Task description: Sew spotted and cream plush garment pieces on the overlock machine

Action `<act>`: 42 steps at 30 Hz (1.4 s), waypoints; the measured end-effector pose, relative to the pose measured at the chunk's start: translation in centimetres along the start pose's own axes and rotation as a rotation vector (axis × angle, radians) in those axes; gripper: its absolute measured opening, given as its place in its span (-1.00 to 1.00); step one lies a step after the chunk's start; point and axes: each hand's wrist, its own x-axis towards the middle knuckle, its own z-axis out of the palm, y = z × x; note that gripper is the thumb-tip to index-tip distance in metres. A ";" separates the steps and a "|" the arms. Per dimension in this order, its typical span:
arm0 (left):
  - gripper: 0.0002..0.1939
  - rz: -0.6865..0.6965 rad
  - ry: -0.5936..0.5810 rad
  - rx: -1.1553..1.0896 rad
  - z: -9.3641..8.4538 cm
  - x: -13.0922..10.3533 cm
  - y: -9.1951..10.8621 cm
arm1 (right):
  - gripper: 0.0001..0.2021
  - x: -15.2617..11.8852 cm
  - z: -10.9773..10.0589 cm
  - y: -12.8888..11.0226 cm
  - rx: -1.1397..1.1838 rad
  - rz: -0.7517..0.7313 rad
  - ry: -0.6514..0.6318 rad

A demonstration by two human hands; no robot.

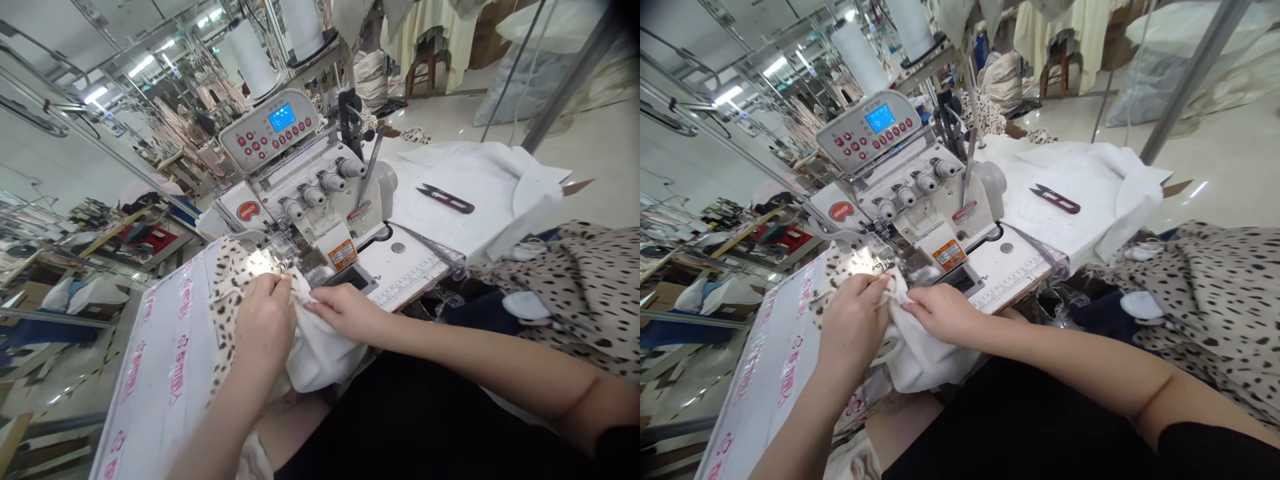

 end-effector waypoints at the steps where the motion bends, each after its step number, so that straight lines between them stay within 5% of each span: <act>1: -0.71 -0.016 0.006 0.015 0.1 0.2 0.2 | -0.68 0.4 0.0 0.0 0.015 0.003 0.008; 8: -0.75 -0.176 0.175 -0.051 -0.5 -1.0 1.2 | -0.75 -0.5 0.0 0.1 0.143 0.068 -0.013; 12: -0.86 -0.175 0.134 -0.062 -1.1 -1.1 1.4 | -0.74 -1.2 0.2 -0.2 0.206 0.093 -0.041; 20: -0.88 0.110 0.070 0.227 -0.7 -0.7 1.8 | -0.68 -0.9 0.4 -0.2 0.165 0.068 -0.005; 23: -0.86 0.117 0.012 0.258 -0.4 0.2 1.2 | -0.68 0.2 0.3 -0.3 0.117 0.032 0.012; 28: -0.87 0.004 0.043 0.052 -0.5 -0.2 1.6 | -0.72 1.0 -0.3 -0.6 0.117 0.005 0.025; 34: -0.59 -0.342 0.379 -0.125 0.7 -7.9 1.6 | -0.75 -1.3 -0.9 -0.1 0.097 0.134 -0.096; 38: -0.80 -0.431 0.279 -0.272 2.2 -10.8 0.4 | -0.76 -2.3 -0.3 -0.3 0.104 0.170 -0.121; 42: -0.84 -0.574 0.228 -0.381 1.3 -11.0 -0.2 | -0.84 -2.8 0.0 -0.8 0.246 0.173 -0.135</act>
